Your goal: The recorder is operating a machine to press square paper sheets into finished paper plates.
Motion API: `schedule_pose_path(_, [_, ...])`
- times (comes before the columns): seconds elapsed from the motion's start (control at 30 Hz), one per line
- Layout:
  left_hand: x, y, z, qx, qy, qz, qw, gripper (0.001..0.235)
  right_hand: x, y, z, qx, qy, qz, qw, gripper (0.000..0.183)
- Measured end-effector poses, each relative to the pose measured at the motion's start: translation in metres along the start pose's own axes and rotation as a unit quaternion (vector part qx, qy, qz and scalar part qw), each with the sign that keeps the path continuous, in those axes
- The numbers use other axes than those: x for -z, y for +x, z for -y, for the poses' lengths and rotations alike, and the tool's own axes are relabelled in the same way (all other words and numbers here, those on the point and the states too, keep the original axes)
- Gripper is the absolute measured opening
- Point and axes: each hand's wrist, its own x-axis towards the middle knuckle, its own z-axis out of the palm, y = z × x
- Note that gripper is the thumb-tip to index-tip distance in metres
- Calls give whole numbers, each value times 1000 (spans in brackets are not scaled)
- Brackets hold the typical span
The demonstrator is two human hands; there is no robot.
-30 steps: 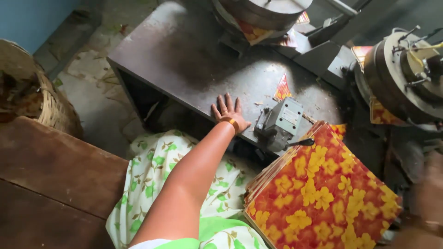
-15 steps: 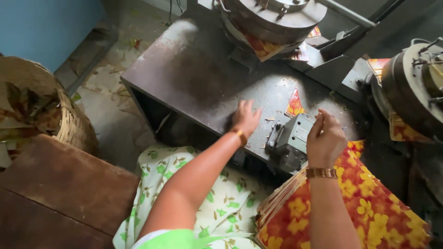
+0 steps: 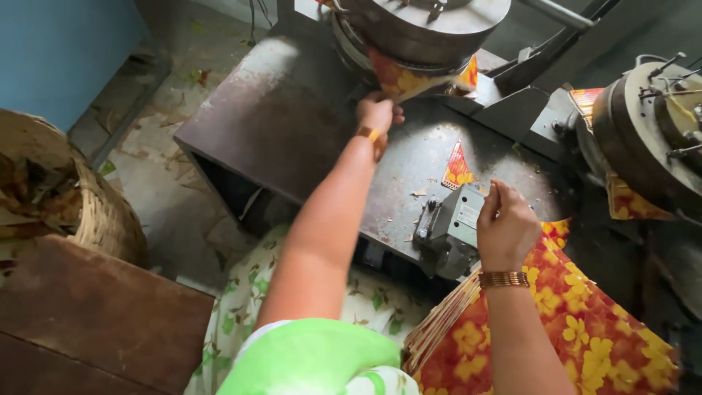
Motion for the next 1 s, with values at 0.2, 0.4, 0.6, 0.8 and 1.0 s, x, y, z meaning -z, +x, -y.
schedule_pose_path(0.2, [123, -142, -150, -11, 111, 35, 993, 18, -2, 1, -2, -13, 12, 3, 1000, 11])
schedule_pose_path(0.4, [316, -254, -272, -82, 198, -134, 967, 15, -12, -5, -29, 16, -8, 22, 1000, 10])
schedule_pose_path(0.6, [527, -324, -364, -207, 247, -333, 886, 15, -70, -39, -105, 24, 47, 92, 994, 11])
schedule_pose_path(0.8, [673, -245, -337, -388, 700, -532, 277, 95, -40, -23, -67, -84, 88, 87, 989, 12])
schedule_pose_path(1.0, [342, -156, -277, -323, 554, -262, 721, 20, -5, -10, -27, 66, -74, 41, 994, 15])
